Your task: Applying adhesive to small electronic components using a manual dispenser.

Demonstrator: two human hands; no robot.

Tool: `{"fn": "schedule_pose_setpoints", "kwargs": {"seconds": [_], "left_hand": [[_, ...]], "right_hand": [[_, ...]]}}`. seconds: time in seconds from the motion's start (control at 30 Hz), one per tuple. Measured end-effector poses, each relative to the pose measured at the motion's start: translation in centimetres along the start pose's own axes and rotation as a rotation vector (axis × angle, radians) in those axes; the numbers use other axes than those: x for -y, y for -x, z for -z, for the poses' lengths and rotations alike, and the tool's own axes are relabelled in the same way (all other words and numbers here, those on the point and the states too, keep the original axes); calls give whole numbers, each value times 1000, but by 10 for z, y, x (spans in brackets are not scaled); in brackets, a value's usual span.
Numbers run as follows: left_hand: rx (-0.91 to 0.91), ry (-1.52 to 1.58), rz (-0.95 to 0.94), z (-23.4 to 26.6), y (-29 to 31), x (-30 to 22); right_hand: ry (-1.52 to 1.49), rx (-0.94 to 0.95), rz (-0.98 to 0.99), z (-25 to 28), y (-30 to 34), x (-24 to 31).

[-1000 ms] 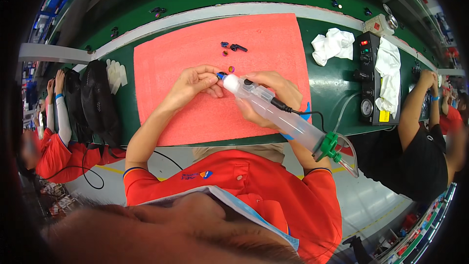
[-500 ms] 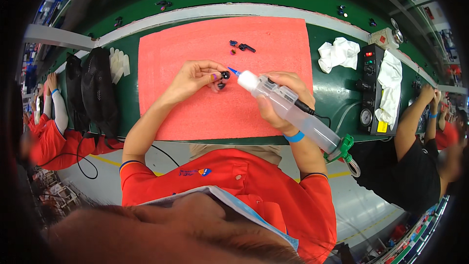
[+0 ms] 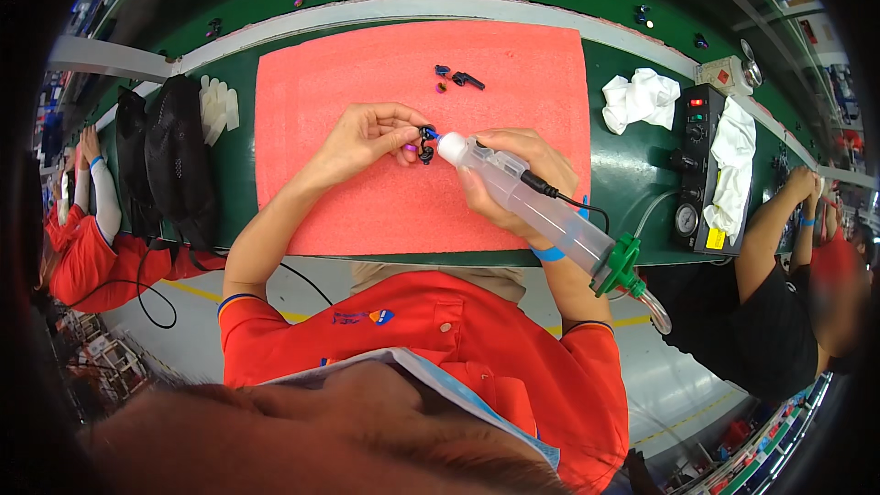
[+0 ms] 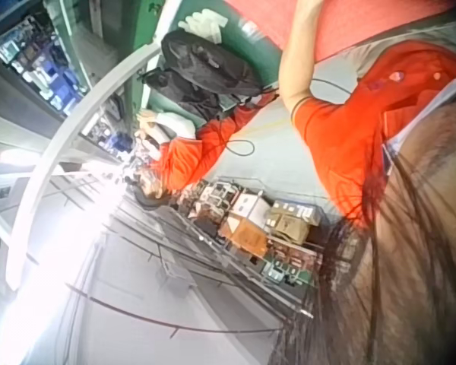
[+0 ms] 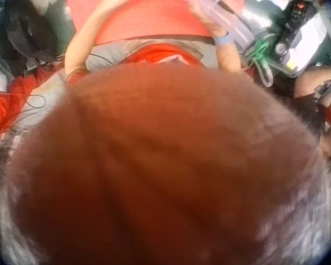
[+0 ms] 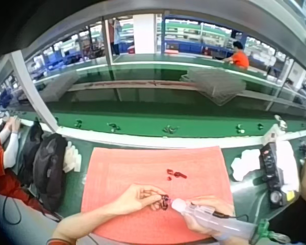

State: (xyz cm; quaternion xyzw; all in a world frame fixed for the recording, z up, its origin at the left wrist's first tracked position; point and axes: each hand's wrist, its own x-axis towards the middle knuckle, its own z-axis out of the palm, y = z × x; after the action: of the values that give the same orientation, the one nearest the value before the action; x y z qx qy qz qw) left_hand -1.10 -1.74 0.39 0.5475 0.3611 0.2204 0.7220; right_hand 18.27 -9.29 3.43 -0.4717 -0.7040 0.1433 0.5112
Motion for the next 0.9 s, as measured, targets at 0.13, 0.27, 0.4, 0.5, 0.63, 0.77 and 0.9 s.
{"fn": "schedule_pose_setpoints", "kwargs": {"seconds": [0.13,0.27,0.4,0.5,0.63,0.77,0.9], "left_hand": [[0,-9,-3,-1,1,0],[-4,-27,6,-1,1,-1],[3,-33,4,-1,1,-1],[3,-36,3,-1,1,0],[5,-44,2,-2,2,2],[8,-46,1,-1,1,3],[8,-28,-4,-1,1,0]], "right_hand": [[1,10,35,-3,0,-2],[-18,24,35,-4,-1,-2],[-23,35,24,-4,-1,-2],[-34,37,22,-4,-1,-2],[-51,41,8,-3,1,-1],[-42,29,19,-4,1,-2],[-40,25,13,-4,-1,-2]]}}
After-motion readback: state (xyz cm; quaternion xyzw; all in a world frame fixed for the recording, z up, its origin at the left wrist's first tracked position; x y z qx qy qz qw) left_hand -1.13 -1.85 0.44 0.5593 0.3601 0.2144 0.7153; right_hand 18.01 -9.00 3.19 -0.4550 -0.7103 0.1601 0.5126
